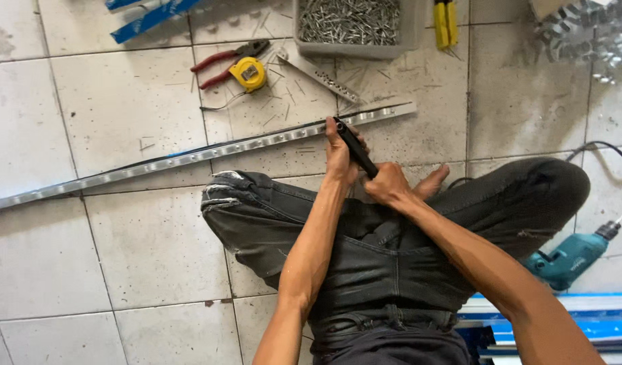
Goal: The person sits on the floor and uses a manual rivet gun to fasten rivets into a long metal frame. They repeatedly pick up rivets from a container, insert them into the tool, and squeeze the handles to secure them into the frame.
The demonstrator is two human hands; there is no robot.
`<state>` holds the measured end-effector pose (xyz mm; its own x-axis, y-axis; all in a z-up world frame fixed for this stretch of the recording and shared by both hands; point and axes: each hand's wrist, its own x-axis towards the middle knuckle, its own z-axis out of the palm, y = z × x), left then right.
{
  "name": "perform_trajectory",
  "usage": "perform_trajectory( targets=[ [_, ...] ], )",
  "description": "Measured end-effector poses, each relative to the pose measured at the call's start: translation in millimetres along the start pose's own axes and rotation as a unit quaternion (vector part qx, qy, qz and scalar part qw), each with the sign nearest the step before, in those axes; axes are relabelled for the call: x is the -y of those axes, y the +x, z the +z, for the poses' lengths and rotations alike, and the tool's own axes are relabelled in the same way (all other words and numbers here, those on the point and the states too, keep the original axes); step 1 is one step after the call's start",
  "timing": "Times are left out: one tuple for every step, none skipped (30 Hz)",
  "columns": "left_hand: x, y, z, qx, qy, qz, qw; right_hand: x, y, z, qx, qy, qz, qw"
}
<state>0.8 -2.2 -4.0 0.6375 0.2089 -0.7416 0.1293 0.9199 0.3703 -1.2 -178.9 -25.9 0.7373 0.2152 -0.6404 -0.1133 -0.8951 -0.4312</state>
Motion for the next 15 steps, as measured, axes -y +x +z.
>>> perform_trajectory(
  targets=[
    [-3,-3,2,0.004,0.007,0.008,1.0,-7,4,4,-0.001,0.006,-0.018,1.0],
    [-6,-7,3,0.007,0.015,0.016,1.0,-14,8,9,-0.002,0.011,-0.036,0.999],
    [-6,-9,0,0.008,0.015,0.014,1.0,4,-10,-8,-0.002,0.011,-0.035,0.999],
    [-7,-11,-3,0.014,0.01,0.011,1.0,22,-27,-25,0.049,-0.038,-0.047,0.997],
    [-11,-10,-3,0.022,0.007,0.008,1.0,43,-41,-42,0.098,-0.084,-0.059,0.99],
    [-6,-1,-5,0.025,0.009,0.008,1.0,74,-59,-86,0.095,-0.082,-0.059,0.99],
    [0,5,-11,0.023,0.013,0.025,0.999,109,-75,-124,0.144,-0.082,-0.044,0.985],
    [6,11,-18,0.022,0.017,0.042,0.999,145,-90,-163,0.194,-0.083,-0.029,0.977],
    [2,10,-15,0.02,0.015,0.042,0.999,165,-104,-171,0.195,-0.084,-0.029,0.977],
    [-3,9,-11,0.019,0.002,0.042,0.999,186,-118,-179,0.181,-0.057,0.007,0.982],
    [-9,11,-6,0.022,-0.01,0.042,0.999,207,-130,-187,0.161,-0.028,0.043,0.986],
    [-4,9,-8,0.026,-0.01,0.042,0.999,168,-108,-158,0.158,-0.028,0.042,0.986],
    [-1,7,-11,0.008,-0.011,0.024,1.0,130,-88,-130,0.175,-0.018,0.016,0.984],
    [3,7,-15,-0.01,-0.013,0.006,1.0,94,-68,-104,0.191,-0.009,-0.01,0.981],
    [4,8,-15,-0.017,-0.013,0.005,1.0,71,-57,-84,0.198,-0.009,-0.009,0.98]
  ],
)
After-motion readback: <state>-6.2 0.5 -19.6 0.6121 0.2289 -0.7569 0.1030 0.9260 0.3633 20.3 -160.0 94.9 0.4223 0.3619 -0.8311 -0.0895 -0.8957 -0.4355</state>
